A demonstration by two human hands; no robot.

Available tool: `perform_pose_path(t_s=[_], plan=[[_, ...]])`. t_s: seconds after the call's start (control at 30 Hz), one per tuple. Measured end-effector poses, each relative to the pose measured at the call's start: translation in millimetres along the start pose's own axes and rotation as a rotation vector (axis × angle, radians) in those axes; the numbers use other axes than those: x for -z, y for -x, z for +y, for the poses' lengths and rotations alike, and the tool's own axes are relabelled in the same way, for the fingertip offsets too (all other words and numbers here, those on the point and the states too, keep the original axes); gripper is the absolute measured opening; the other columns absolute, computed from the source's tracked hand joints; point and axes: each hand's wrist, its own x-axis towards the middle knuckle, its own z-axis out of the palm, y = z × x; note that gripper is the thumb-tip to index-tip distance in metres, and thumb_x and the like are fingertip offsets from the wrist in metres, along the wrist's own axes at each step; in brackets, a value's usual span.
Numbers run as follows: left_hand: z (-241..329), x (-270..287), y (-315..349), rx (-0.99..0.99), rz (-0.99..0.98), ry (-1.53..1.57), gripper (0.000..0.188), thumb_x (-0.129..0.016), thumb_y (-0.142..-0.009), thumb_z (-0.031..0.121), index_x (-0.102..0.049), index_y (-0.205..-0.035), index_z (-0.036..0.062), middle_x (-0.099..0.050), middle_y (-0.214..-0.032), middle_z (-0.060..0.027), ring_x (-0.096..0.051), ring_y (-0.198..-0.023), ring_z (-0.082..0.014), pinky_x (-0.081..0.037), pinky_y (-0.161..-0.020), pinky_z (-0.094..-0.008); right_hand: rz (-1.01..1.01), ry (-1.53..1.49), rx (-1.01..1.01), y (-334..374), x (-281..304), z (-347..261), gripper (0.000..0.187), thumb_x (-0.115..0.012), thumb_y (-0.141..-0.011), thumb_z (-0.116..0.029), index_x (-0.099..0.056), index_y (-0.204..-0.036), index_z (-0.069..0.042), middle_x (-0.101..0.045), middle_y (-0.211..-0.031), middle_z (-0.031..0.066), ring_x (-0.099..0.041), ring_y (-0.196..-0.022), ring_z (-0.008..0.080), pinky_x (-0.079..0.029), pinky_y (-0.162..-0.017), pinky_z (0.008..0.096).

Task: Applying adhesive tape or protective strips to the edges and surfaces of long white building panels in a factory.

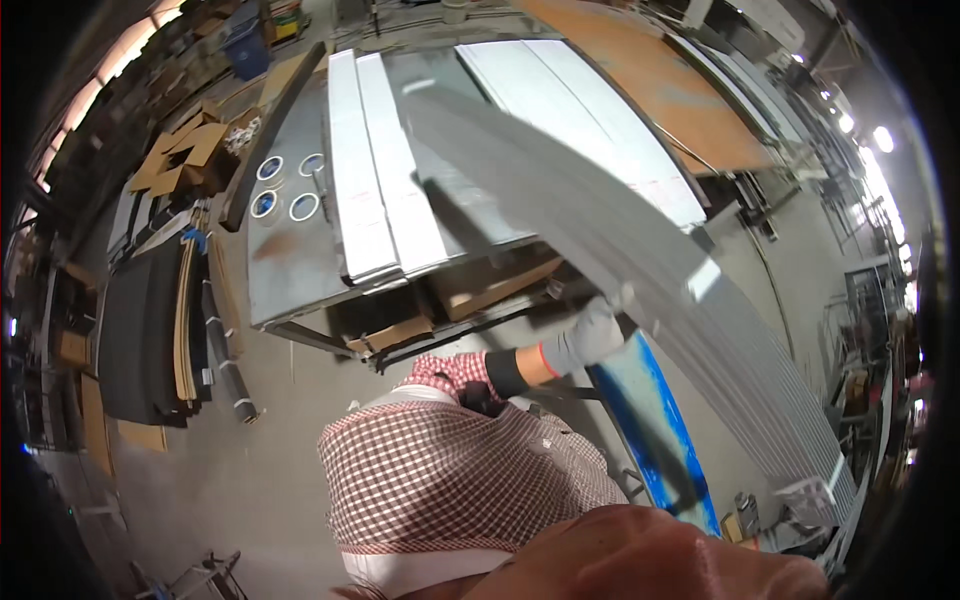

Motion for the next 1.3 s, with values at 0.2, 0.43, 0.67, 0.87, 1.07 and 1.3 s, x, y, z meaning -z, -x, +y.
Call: perform_pose_path(t_s=[0.2, 0.43, 0.67, 0.87, 1.07, 1.3], plan=[[199, 13, -24, -0.294, 0.294, -0.345, 0.058, -0.049, -0.095, 0.039, -0.036, -0.138, 0.0016, -0.045, -0.137, -0.0159, -0.046, -0.125, -0.0299, -0.036, -0.107, -0.0452, -1.155, -0.245, -0.524, 203, -114, 3, 0.032, -0.053, -0.090, -0.019, -0.054, -0.116, -0.001, -0.059, -0.101, 0.0056, -0.056, -0.087, 0.0152, -0.048, -0.076, 0.0286], [477, 190, 14, -0.559, 0.801, -0.872, 0.067, -0.067, -0.083, 0.028, -0.037, -0.128, -0.0109, -0.054, -0.120, -0.0190, -0.055, -0.110, -0.0310, -0.047, -0.093, -0.0390, -1.595, -0.652, -1.317, 408, -217, -313, 0.029, -0.062, -0.085, -0.015, -0.056, -0.112, -0.004, -0.058, -0.085, 0.0021, -0.048, -0.061, 0.0030, -0.034, -0.042, 0.0182], [450, 87, 9, -0.455, 0.623, -2.668, 0.050, -0.061, -0.079, 0.033, -0.055, -0.118, 0.0030, -0.060, -0.113, -0.0193, -0.057, -0.103, -0.0341, -0.037, -0.101, -0.0437, -1.959, -1.286, -0.715, 508, -281, -422, 0.015, -0.055, -0.090, -0.018, -0.060, -0.087, -0.004, -0.050, -0.058, -0.0031, -0.042, -0.042, 0.0076, -0.032, -0.036, 0.0226], [411, 141, 25, 1.054, 0.014, -2.991, 0.042, -0.060, -0.072, 0.054, -0.074, -0.078, 0.0147, -0.070, -0.085, -0.0089, -0.066, -0.084, -0.0266, -0.045, -0.086, -0.0415, -2.206, -1.239, -0.476, 527, -287, -337, 0.018, -0.058, -0.091, -0.025, -0.061, -0.096, -0.008, -0.059, -0.087, 0.0047, -0.056, -0.083, 0.0147, -0.047, -0.075, 0.0292], [303, 149, -29, 0.907, 0.003, -2.169, 0.049, -0.061, -0.075, 0.051, -0.069, -0.076, 0.0021, -0.067, -0.077, -0.0161, -0.063, -0.074, -0.0303, -0.048, -0.069, -0.0400, -1.615, -0.418, -0.179, 401, -355, -145, 0.016, -0.054, -0.090, -0.020, -0.062, -0.095, -0.007, -0.060, -0.071, 0.0027, -0.056, -0.062, 0.0105, -0.046, -0.058, 0.0285], [176, 176, -85, 0.496, 0.806, -0.788, 0.031, -0.054, -0.094, 0.028, -0.060, -0.111, 0.0029, -0.064, -0.090, 0.0012, -0.050, -0.061, -0.0056, -0.044, -0.050, -0.0194, -1.720, 0.035, -0.252, 332, -376, -19, 0.031, -0.062, -0.083, -0.036, -0.064, -0.080, -0.005, -0.062, -0.066, 0.0046, -0.059, -0.063, 0.0165, -0.047, -0.061, 0.0338]])
